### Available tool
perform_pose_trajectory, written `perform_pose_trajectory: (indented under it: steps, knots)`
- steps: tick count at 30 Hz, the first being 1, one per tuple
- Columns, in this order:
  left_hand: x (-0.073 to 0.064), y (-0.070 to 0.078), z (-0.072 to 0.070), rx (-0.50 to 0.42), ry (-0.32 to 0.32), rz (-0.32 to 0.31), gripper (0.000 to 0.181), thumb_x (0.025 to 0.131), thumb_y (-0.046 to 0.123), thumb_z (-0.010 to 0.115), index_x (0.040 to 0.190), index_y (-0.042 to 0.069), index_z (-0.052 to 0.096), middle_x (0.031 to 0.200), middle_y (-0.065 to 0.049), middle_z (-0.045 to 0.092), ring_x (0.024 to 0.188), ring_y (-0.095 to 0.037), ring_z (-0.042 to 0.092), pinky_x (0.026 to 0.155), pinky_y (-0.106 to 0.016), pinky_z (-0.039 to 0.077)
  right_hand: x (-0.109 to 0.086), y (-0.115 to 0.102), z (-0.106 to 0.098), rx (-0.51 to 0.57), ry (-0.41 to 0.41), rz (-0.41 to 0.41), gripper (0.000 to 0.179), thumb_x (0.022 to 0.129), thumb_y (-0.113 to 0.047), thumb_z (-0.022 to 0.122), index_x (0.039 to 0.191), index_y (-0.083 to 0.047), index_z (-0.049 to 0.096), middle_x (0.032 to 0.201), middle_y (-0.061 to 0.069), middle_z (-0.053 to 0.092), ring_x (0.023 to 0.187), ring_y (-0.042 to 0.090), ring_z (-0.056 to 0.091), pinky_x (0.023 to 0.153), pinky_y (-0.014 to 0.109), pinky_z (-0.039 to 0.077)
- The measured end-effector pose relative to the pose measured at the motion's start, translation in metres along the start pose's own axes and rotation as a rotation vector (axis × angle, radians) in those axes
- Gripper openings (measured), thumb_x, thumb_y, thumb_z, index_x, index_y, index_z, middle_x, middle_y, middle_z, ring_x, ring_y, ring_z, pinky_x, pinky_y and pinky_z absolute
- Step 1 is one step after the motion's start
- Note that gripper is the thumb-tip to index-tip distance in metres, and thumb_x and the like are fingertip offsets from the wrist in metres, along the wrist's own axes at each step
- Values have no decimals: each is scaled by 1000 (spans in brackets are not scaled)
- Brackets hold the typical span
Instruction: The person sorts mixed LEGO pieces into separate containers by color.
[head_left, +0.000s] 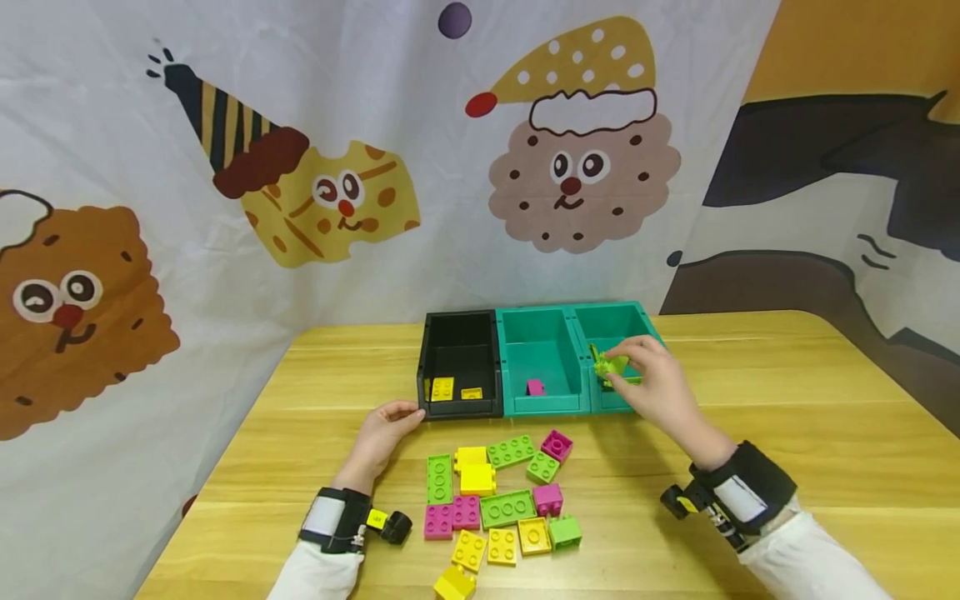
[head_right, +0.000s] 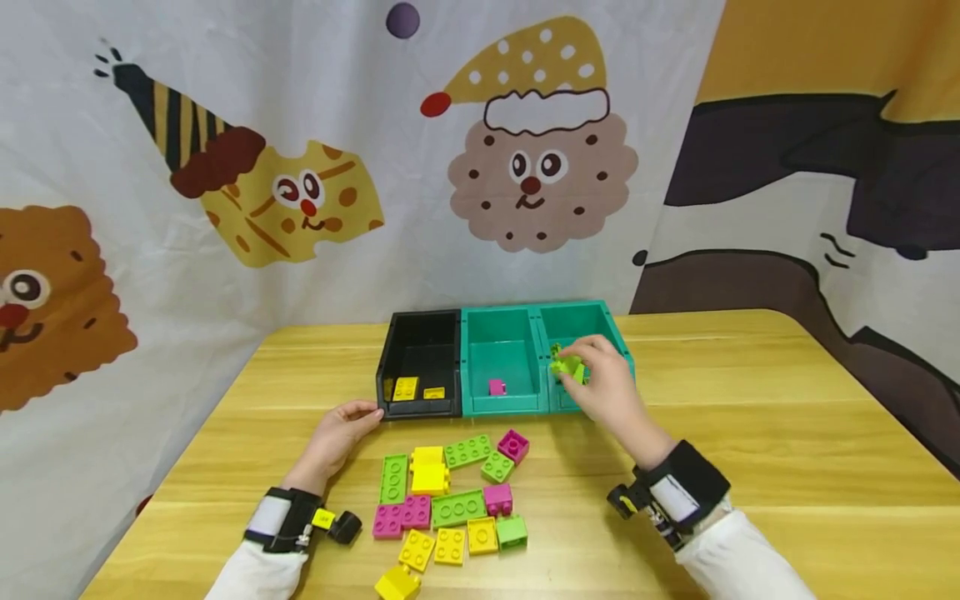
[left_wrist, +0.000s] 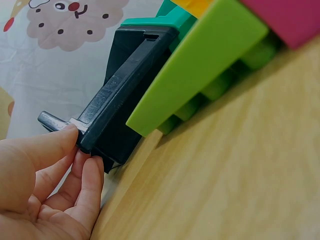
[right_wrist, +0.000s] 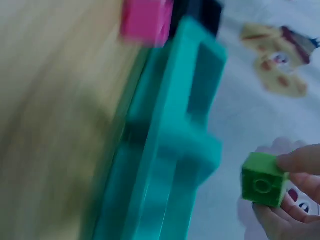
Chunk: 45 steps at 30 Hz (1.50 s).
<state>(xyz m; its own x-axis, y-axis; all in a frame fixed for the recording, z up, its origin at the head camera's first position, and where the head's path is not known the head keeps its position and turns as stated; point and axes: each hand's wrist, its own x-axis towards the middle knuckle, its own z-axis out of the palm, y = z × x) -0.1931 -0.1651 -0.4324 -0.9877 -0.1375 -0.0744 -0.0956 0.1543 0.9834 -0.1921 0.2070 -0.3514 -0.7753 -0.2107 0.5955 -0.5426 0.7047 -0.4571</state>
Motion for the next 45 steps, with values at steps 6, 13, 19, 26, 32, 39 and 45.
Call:
perform_pose_trajectory:
  steps: [6, 13, 19, 26, 32, 39, 45]
  knots:
    - [1, -2, 0, -1, -8, -3, 22, 85, 5, 68, 102, -8, 65, 87, 0, 65, 80, -7, 57, 73, -18, 49, 16, 28, -4, -198, -65, 9, 19, 74, 10, 68, 93, 8, 66, 101, 25, 58, 90, 40, 57, 77, 51, 50]
    - [-1, 2, -1, -6, -9, -1, 23, 85, 7, 68, 103, -8, 65, 87, 1, 65, 79, -7, 56, 73, -18, 49, 31, 46, 5, -383, -137, -3, 13, 73, 11, 64, 85, 8, 67, 91, 24, 61, 87, 40, 54, 80, 50, 46]
    - [1, 0, -1, -11, -8, -4, 22, 85, 6, 68, 102, -8, 65, 87, 0, 65, 80, -7, 56, 73, -18, 49, 39, 49, 15, -509, -282, 7, 19, 72, 12, 58, 89, 8, 67, 85, 23, 61, 79, 37, 57, 74, 48, 50]
    - [3, -2, -1, -3, -6, 5, 20, 85, 6, 68, 100, -6, 66, 89, -2, 66, 81, -9, 56, 73, -18, 49, 47, 54, 20, -515, -387, 112, 22, 77, 12, 59, 100, 10, 62, 90, 26, 58, 83, 38, 58, 76, 48, 51]
    - [3, -3, -1, -15, -10, 7, 20, 85, 5, 68, 100, -7, 66, 88, -1, 65, 81, -9, 56, 73, -18, 49, 49, 56, 21, -531, -430, 133, 20, 81, 11, 58, 100, 12, 61, 88, 26, 57, 80, 36, 58, 75, 49, 52]
    - [4, -4, -1, -17, -11, 6, 20, 85, 4, 68, 101, -8, 65, 88, -1, 65, 81, -9, 56, 73, -18, 49, 47, 60, 27, -542, -477, 135, 8, 83, 9, 56, 87, 8, 63, 80, 22, 56, 71, 30, 54, 70, 47, 51]
    - [5, -3, -1, 0, -8, -1, 19, 85, 5, 68, 100, -6, 66, 89, -1, 65, 82, -9, 57, 74, -19, 49, 47, 62, 32, -507, -519, 180, 3, 83, 6, 58, 84, 5, 61, 77, 17, 57, 68, 26, 50, 69, 44, 48]
